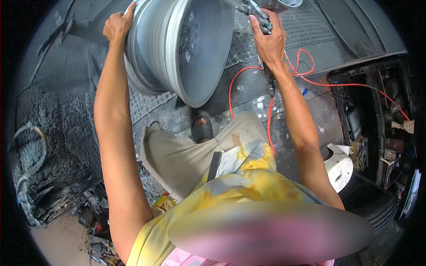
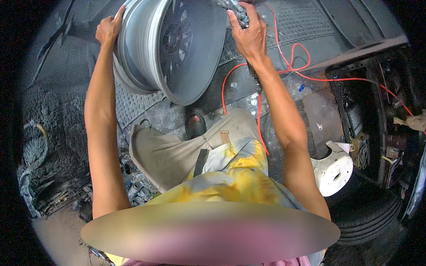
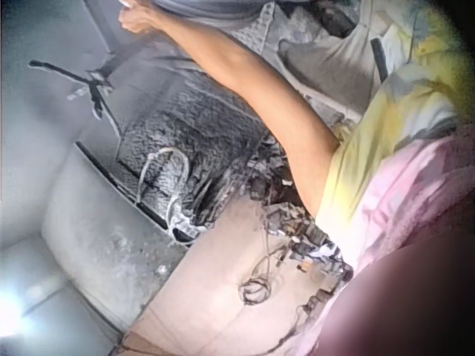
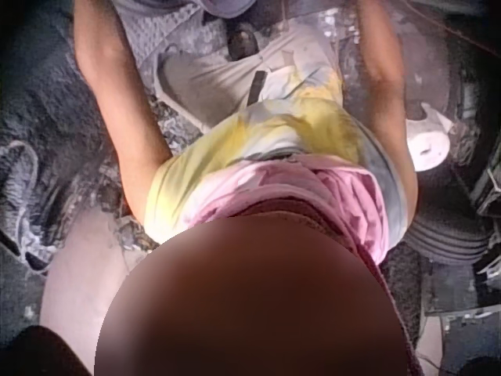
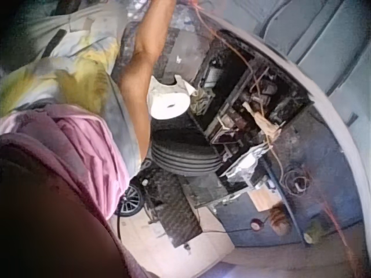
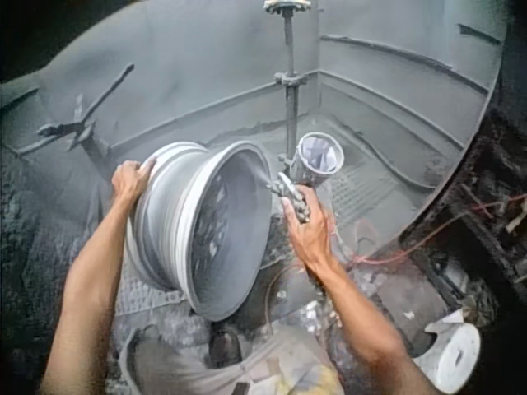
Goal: Painting a car rim with a spray gun in a workshop.
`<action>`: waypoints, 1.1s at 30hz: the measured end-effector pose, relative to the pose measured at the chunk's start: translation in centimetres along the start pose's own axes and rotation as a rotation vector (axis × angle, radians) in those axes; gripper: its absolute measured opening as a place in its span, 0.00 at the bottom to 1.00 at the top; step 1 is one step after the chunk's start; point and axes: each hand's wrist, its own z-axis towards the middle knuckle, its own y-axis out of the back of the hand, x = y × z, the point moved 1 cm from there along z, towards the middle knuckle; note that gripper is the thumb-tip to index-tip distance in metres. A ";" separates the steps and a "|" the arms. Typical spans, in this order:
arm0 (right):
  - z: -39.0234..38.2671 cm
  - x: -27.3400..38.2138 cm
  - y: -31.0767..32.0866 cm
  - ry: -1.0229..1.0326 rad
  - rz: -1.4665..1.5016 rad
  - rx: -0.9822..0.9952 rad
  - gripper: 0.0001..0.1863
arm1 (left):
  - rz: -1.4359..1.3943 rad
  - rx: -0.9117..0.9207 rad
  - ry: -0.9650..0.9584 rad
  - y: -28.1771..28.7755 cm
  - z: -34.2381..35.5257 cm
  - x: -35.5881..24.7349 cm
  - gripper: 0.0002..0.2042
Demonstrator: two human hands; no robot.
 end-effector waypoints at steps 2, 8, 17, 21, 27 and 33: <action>-1.3 -0.5 -0.3 -0.182 0.029 0.141 0.20 | -0.040 -0.046 -0.010 0.3 -0.4 -0.6 0.37; -6.5 -0.6 0.3 -0.571 -0.005 0.553 0.22 | -0.096 -0.117 -0.021 -0.5 0.8 0.7 0.32; -11.1 2.7 4.2 -0.845 0.490 0.751 0.22 | 0.010 -0.020 -0.031 -2.2 3.8 4.3 0.42; -10.8 1.1 4.0 -0.757 0.106 0.616 0.21 | -0.046 -0.077 -0.015 -1.9 3.4 4.6 0.42; -5.8 -2.0 3.0 -0.695 0.104 0.281 0.21 | -0.117 -0.061 0.001 -1.7 3.0 5.3 0.40; 0.8 -0.2 3.0 -0.424 0.100 0.014 0.21 | -0.140 -0.114 0.000 -1.9 2.8 6.0 0.38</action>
